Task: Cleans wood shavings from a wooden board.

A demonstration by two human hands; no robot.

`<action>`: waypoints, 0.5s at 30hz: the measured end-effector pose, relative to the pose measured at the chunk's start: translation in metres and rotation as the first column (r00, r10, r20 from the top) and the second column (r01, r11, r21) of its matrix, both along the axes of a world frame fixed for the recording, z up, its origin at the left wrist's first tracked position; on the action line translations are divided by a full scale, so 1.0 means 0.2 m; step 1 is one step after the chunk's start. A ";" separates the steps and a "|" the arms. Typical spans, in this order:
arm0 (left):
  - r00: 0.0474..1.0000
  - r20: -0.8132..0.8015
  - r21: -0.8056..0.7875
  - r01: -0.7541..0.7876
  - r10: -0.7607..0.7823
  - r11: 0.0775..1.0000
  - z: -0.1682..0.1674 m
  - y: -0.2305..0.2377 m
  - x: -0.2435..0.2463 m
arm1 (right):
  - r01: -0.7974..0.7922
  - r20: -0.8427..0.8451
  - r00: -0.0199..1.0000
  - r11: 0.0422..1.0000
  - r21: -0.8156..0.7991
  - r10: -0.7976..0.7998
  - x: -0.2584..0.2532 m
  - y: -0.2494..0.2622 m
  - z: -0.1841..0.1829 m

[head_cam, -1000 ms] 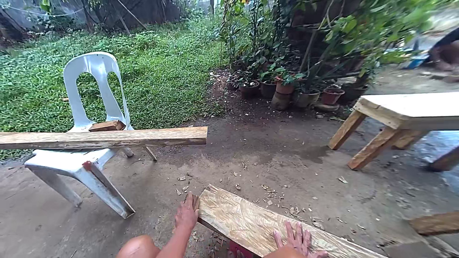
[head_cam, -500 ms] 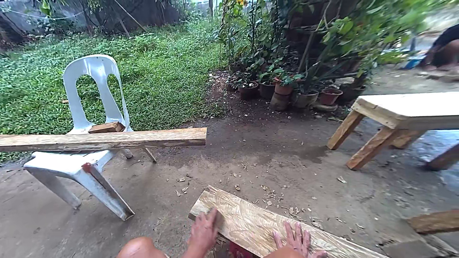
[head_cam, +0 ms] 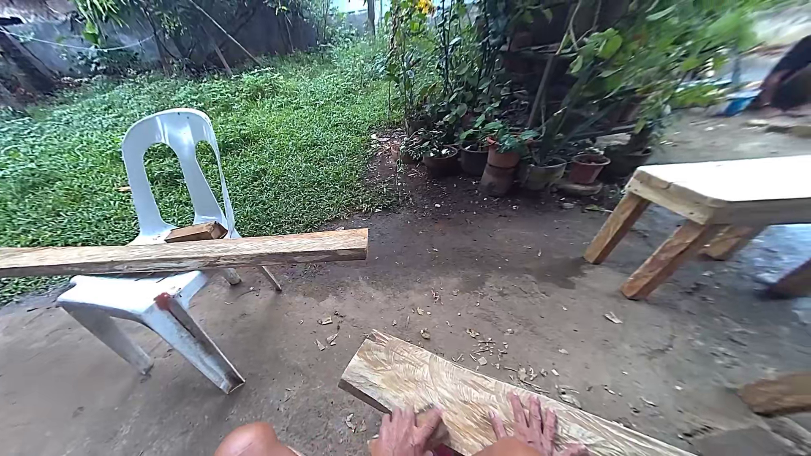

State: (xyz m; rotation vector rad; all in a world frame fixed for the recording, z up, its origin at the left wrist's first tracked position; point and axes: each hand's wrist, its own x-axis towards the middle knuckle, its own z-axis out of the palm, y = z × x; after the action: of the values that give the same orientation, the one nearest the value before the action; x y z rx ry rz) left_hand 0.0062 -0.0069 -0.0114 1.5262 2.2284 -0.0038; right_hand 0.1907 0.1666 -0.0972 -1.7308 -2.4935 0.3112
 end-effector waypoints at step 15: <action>0.975 0.023 0.056 -0.221 0.220 0.974 0.10 -0.02 -0.04 | 0.030 0.023 0.999 0.999 -0.025 -0.030 -0.03 -0.03 0.05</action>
State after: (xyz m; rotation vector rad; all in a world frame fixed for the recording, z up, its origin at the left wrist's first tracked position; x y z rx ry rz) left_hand -0.0012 -0.0105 0.0078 1.2942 2.3916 0.1412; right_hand 0.1856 0.1610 -0.0876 -1.7893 -2.4876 0.3235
